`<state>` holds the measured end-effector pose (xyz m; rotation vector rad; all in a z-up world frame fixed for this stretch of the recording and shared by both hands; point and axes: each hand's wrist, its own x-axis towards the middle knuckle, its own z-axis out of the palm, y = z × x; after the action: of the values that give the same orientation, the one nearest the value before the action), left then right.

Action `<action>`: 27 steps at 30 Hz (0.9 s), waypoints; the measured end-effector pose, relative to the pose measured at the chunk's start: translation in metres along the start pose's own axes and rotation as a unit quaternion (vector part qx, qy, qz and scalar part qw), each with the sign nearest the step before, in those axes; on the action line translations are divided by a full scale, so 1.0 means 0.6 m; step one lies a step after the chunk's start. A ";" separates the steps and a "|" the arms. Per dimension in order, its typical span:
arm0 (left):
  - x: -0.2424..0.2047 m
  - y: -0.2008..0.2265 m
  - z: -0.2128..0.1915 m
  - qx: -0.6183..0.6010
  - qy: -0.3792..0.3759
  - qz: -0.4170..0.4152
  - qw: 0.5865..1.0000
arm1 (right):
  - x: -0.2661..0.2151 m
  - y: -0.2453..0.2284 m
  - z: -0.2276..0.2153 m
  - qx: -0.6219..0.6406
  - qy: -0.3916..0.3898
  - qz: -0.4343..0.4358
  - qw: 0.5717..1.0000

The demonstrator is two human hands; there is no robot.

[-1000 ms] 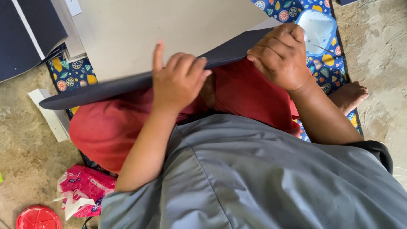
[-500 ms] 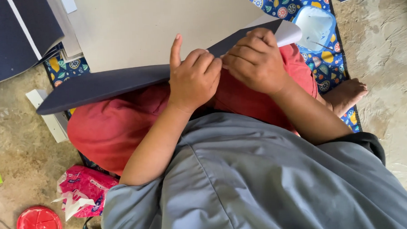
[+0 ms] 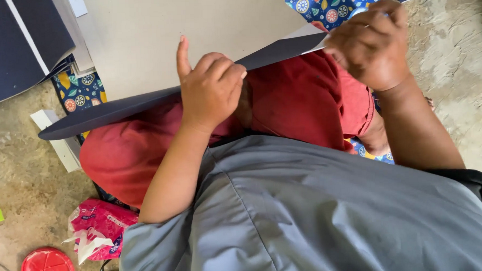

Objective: Assembling cardboard packaging components by applying glue to strips, attaching them to larger panels, and folding the panels.

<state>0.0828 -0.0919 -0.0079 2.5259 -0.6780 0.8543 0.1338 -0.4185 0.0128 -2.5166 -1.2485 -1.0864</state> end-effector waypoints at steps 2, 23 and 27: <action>0.002 0.000 -0.002 -0.005 -0.004 0.002 1.000 | -0.018 0.017 -0.006 -0.011 -0.004 0.007 1.000; 0.000 0.019 0.003 0.026 0.052 0.000 0.998 | 0.119 -0.127 0.039 0.146 0.037 0.006 0.989; -0.033 -0.001 -0.010 0.061 0.083 -0.030 0.994 | 0.088 -0.094 0.046 0.133 0.042 0.003 0.990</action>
<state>0.0667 -0.0823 -0.0164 2.5305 -0.5088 1.1002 0.1285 -0.3365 0.0165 -2.2524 -1.2677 -0.9433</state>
